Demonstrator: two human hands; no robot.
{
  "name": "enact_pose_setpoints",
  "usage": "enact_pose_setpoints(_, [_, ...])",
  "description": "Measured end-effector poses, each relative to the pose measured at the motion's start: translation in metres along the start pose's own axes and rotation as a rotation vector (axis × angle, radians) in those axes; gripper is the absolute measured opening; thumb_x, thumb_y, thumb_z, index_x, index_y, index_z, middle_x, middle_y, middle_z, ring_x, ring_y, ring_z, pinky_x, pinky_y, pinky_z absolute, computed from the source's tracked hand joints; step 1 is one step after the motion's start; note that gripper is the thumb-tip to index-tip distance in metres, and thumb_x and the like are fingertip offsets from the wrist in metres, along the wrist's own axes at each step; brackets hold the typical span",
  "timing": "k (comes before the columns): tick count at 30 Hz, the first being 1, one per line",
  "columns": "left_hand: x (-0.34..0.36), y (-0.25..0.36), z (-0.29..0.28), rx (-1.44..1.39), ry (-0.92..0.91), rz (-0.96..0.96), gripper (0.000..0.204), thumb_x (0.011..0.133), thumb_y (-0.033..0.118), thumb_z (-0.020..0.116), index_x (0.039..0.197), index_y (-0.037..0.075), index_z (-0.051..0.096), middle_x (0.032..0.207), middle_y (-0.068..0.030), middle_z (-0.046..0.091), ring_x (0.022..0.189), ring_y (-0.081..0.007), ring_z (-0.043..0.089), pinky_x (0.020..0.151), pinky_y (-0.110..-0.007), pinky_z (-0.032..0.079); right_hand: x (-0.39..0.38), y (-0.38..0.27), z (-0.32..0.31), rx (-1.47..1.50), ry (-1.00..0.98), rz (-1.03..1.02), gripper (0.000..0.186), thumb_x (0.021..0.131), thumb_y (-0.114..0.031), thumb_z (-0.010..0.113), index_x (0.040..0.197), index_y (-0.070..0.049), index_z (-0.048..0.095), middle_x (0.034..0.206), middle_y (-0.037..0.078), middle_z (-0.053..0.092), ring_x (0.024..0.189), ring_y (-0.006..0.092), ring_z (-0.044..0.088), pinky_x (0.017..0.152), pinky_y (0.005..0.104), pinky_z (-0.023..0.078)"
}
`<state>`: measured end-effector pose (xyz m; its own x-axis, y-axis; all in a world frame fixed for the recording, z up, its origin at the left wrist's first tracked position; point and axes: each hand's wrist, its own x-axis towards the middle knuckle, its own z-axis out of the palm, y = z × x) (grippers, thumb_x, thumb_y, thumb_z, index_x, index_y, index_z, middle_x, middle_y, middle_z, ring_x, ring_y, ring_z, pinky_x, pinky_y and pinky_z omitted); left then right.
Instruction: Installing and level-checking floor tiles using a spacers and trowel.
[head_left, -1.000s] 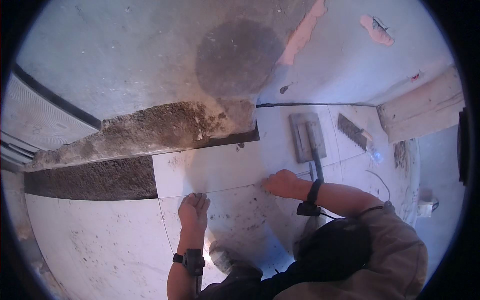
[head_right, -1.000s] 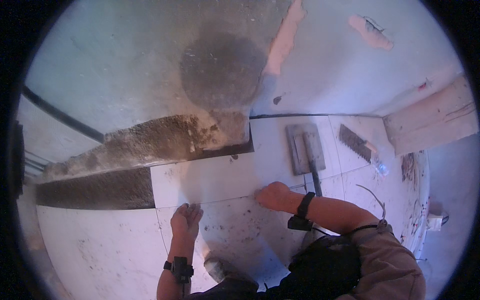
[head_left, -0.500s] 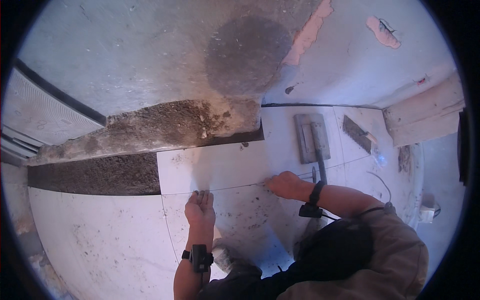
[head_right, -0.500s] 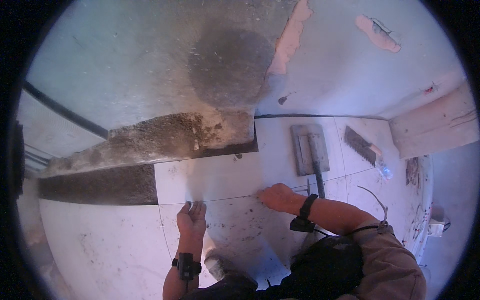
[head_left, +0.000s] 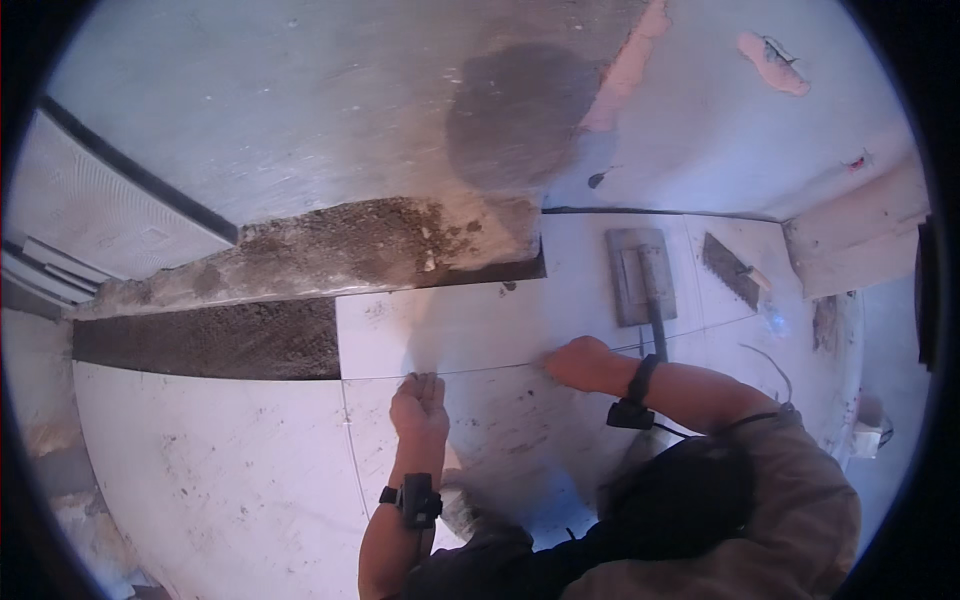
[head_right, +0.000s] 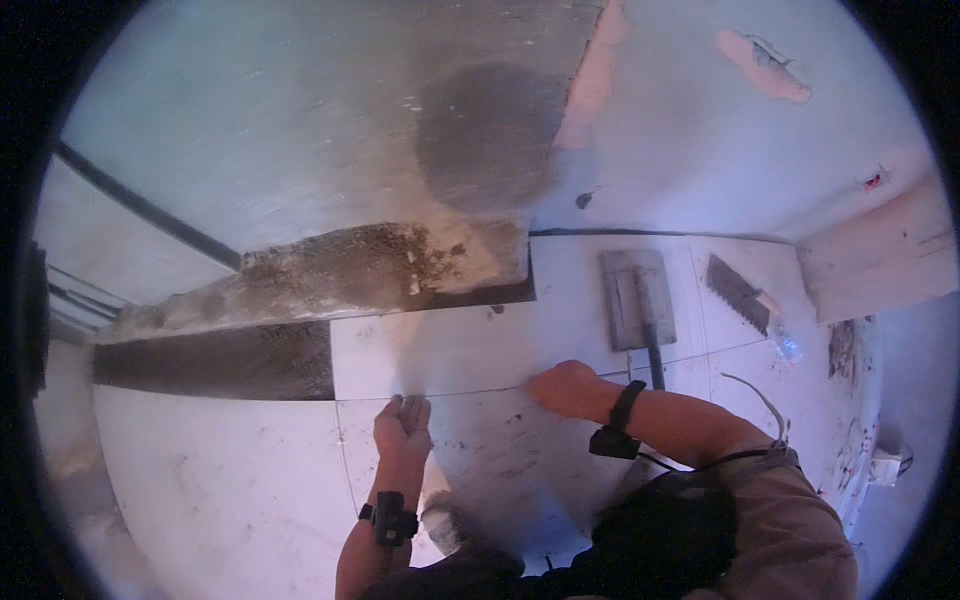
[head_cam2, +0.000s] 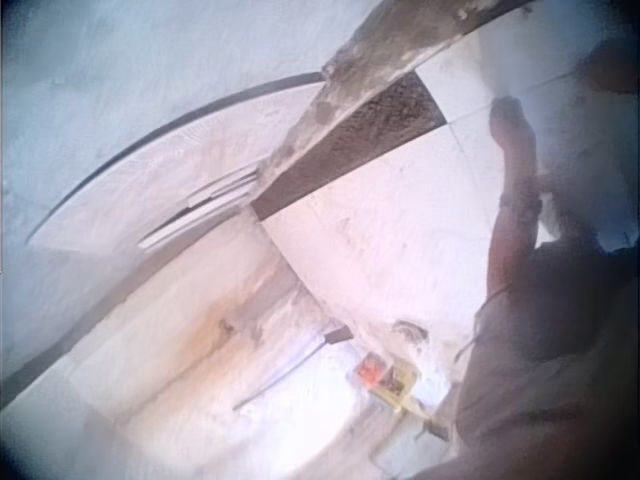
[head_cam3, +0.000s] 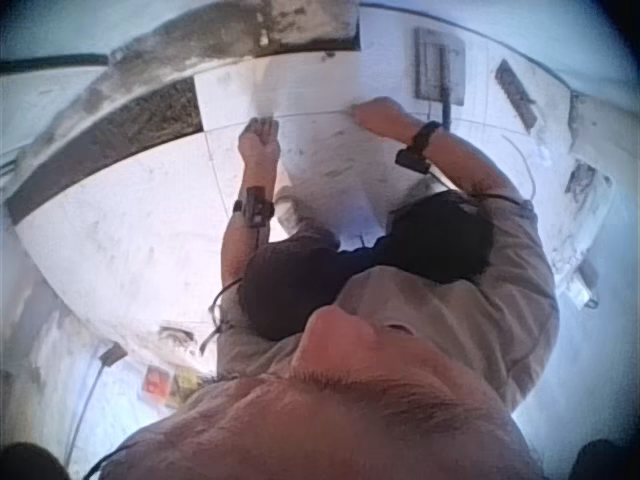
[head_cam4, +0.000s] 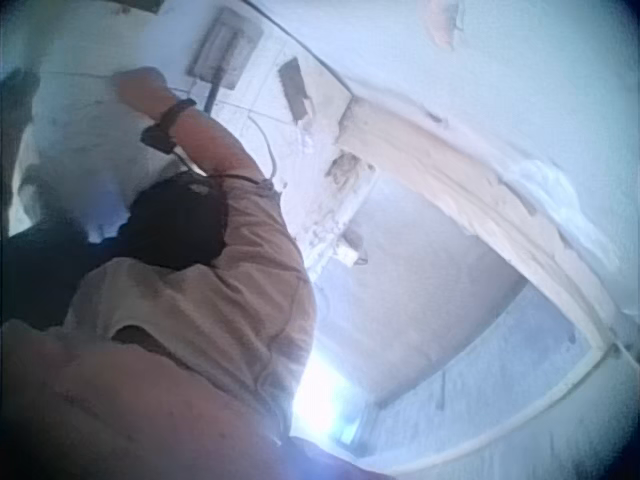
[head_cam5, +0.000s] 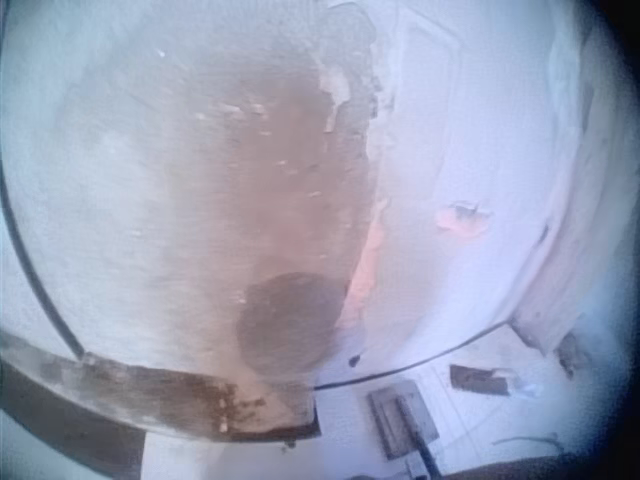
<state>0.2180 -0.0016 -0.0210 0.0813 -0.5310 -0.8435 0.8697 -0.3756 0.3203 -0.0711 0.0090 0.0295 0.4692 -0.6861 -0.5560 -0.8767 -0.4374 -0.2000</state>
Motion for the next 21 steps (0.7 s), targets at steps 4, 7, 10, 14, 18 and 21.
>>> enact_pose_setpoints(4, [-0.003, 0.002, 0.0, 0.016, -0.053, -0.021, 0.023, 0.094, 0.013, 0.047, 0.112, -0.002, 0.048, 0.112, -0.0157, 0.054, 0.11, -0.03, 0.053, 0.091, -0.041, 0.046, 0.003, 0.002, -0.005, -0.016, -0.084, 0.037, 0.013, 0.082, -0.011, 0.053, 0.091, -0.006, 0.062, 0.082, 0.015, 0.068, 0.075, 0.0336, 0.067, 0.063, 0.0461, 0.053])
enact_pose_setpoints(7, [-0.001, 0.0, -0.005, 0.06, -0.076, 0.016, 0.024, 0.095, 0.014, 0.045, 0.113, -0.003, 0.047, 0.114, -0.0156, 0.054, 0.112, -0.032, 0.053, 0.093, -0.042, 0.045, 0.002, 0.0, -0.013, -0.011, -0.06, -0.003, 0.014, 0.082, -0.012, 0.054, 0.092, -0.006, 0.062, 0.083, 0.017, 0.068, 0.078, 0.0346, 0.067, 0.065, 0.0465, 0.053])
enact_pose_setpoints(10, [0.005, -0.002, -0.011, 0.056, -0.091, 0.021, 0.024, 0.096, 0.015, 0.044, 0.112, -0.003, 0.047, 0.112, -0.0142, 0.054, 0.108, -0.0301, 0.054, 0.094, -0.042, 0.045, 0.004, -0.001, -0.018, -0.005, -0.089, 0.018, 0.014, 0.081, -0.012, 0.054, 0.091, -0.007, 0.063, 0.083, 0.017, 0.068, 0.079, 0.0353, 0.067, 0.066, 0.047, 0.053])
enact_pose_setpoints(14, [0.003, -0.003, -0.005, 0.012, -0.099, 0.011, 0.024, 0.097, 0.015, 0.044, 0.112, -0.003, 0.047, 0.108, -0.013, 0.053, 0.102, -0.0268, 0.055, 0.094, -0.04, 0.045, 0.009, 0.004, -0.01, -0.037, -0.119, 0.016, 0.019, 0.082, -0.014, 0.052, 0.096, -0.006, 0.062, 0.082, 0.016, 0.068, 0.078, 0.0344, 0.068, 0.066, 0.0464, 0.053])
enact_pose_setpoints(18, [0.002, -0.001, -0.002, 0.007, -0.039, 0.01, 0.023, 0.097, 0.015, 0.044, 0.11, -0.003, 0.047, 0.108, -0.0127, 0.053, 0.103, -0.0259, 0.054, 0.096, -0.039, 0.044, 0.011, 0.002, -0.014, -0.019, -0.093, 0.032, 0.014, 0.08, -0.013, 0.054, 0.089, -0.006, 0.064, 0.084, 0.017, 0.068, 0.079, 0.0357, 0.067, 0.067, 0.0469, 0.052])
enact_pose_setpoints(21, [0.0, -0.001, 0.003, 0.011, -0.008, 0.012, 0.023, 0.097, 0.014, 0.044, 0.111, -0.003, 0.047, 0.108, -0.013, 0.053, 0.104, -0.0263, 0.054, 0.096, -0.039, 0.045, 0.01, 0.0, -0.021, -0.012, -0.119, 0.023, 0.015, 0.08, -0.013, 0.055, 0.09, -0.006, 0.064, 0.084, 0.017, 0.068, 0.079, 0.0357, 0.066, 0.067, 0.0468, 0.052])
